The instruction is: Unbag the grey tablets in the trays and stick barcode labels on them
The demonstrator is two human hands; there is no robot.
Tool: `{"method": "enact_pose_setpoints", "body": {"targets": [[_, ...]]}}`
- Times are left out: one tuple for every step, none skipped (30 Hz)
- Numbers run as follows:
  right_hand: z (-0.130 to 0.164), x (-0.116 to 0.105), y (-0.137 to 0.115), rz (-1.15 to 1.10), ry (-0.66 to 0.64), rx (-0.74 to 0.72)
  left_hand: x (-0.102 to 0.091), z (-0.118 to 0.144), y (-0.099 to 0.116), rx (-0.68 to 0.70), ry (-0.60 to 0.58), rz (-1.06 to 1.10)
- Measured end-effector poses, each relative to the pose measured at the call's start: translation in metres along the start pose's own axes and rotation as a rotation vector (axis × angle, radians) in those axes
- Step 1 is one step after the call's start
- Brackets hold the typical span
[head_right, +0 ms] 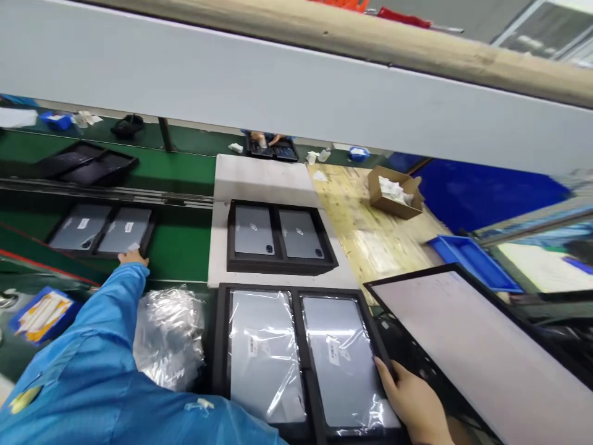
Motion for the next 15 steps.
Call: {"method": "enact_pose_setpoints", "body": {"targets": [[0.0,0.0,-0.001,0.01,0.001,-0.001,0.006,-0.006,0.0,-0.017,0.002,-0.016],[0.001,0.0,-0.002,0.02,-0.002,-0.006,0.013,-0.008,0.001,-0.023,0.003,-0.023],[0.001,0.001,-0.003,0.031,-0.005,-0.013,0.021,-0.007,0.002,-0.017,-0.003,-0.018],[0.001,0.001,-0.003,0.04,-0.004,-0.018,0.029,-0.003,0.002,-0.005,-0.012,-0.005],[0.001,0.002,-0.003,0.048,0.0,-0.02,0.036,0.004,0.002,0.01,-0.023,0.016],[0.001,0.002,-0.002,0.052,0.005,-0.019,0.043,0.012,0.001,0.023,-0.026,0.042],[0.001,0.003,-0.001,0.056,0.009,-0.018,0.046,0.021,-0.001,0.027,-0.011,0.07],[0.0,0.003,0.0,0.059,0.011,-0.014,0.046,0.028,-0.004,0.017,0.028,0.097],[0.0,0.004,0.002,0.061,0.011,-0.009,0.042,0.035,-0.009,-0.009,0.089,0.123],[0.0,0.005,0.003,0.064,0.009,-0.006,0.035,0.039,-0.014,-0.045,0.158,0.148],[0.0,0.007,0.005,0.07,0.005,-0.005,0.025,0.04,-0.018,-0.083,0.217,0.172],[0.001,0.008,0.006,0.08,0.0,-0.005,0.015,0.04,-0.02,-0.106,0.247,0.197],[0.001,0.008,0.007,0.09,-0.005,-0.003,0.006,0.037,-0.02,-0.104,0.24,0.226],[0.001,0.009,0.008,0.096,-0.006,-0.001,-0.004,0.033,-0.017,-0.075,0.198,0.256],[0.001,0.009,0.008,0.098,-0.007,-0.003,-0.012,0.03,-0.013,-0.024,0.132,0.286]]}}
Point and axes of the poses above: each hand's wrist, its own z-axis away from the middle knuckle, its own x-axis out of the palm, y = z × x, the point moved 6 cm from there along -z, towards the middle knuckle, and after that the axes turned 6 degrees about z, right-handed, at the moved point
